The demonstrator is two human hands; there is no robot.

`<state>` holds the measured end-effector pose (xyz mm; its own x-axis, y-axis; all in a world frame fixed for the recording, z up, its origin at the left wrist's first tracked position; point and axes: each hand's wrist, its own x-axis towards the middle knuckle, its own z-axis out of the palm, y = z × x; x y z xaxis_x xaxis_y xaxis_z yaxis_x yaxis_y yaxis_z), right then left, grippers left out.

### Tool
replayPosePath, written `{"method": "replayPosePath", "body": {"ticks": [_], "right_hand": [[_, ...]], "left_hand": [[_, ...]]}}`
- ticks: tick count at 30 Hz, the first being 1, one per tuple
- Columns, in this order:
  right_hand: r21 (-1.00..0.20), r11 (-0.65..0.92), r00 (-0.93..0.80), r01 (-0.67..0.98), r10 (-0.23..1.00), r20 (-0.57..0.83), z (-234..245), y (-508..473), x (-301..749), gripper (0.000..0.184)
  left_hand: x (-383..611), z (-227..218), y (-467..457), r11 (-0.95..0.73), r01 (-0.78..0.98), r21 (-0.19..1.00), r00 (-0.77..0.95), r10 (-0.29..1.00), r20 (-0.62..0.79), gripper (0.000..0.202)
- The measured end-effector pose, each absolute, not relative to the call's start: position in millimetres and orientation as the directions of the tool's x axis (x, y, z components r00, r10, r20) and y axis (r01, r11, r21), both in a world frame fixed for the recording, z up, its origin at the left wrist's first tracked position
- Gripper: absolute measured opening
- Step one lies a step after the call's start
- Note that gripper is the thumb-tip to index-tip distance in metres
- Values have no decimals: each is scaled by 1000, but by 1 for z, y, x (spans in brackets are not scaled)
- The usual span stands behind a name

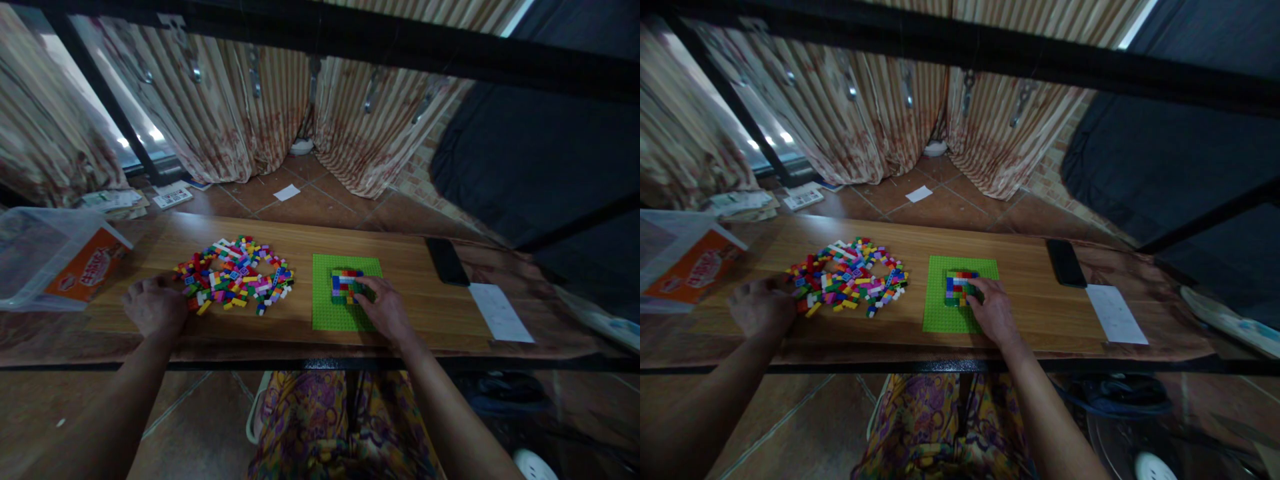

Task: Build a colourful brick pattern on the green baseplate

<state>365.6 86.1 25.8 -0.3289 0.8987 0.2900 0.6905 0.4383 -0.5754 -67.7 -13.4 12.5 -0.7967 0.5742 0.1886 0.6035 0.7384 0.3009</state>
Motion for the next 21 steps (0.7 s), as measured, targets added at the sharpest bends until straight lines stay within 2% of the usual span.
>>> {"method": "replayPosePath", "body": {"ticks": [5, 13, 18, 21], "right_hand": [[-577, 444, -334, 686, 896, 294, 25, 85, 367, 28], [-585, 444, -346, 679, 896, 278, 25, 85, 368, 24], [-608, 428, -295, 669, 904, 311, 26, 81, 368, 23], [-612, 394, -219, 686, 913, 344, 27, 79, 362, 25]], "left_hand": [[-67, 11, -14, 742, 626, 240, -779, 590, 211, 36], [-72, 7, -14, 752, 642, 146, -763, 611, 209, 44], [-72, 7, -14, 737, 654, 169, -754, 620, 216, 41], [-70, 9, -14, 736, 625, 260, -780, 593, 199, 38]]}}
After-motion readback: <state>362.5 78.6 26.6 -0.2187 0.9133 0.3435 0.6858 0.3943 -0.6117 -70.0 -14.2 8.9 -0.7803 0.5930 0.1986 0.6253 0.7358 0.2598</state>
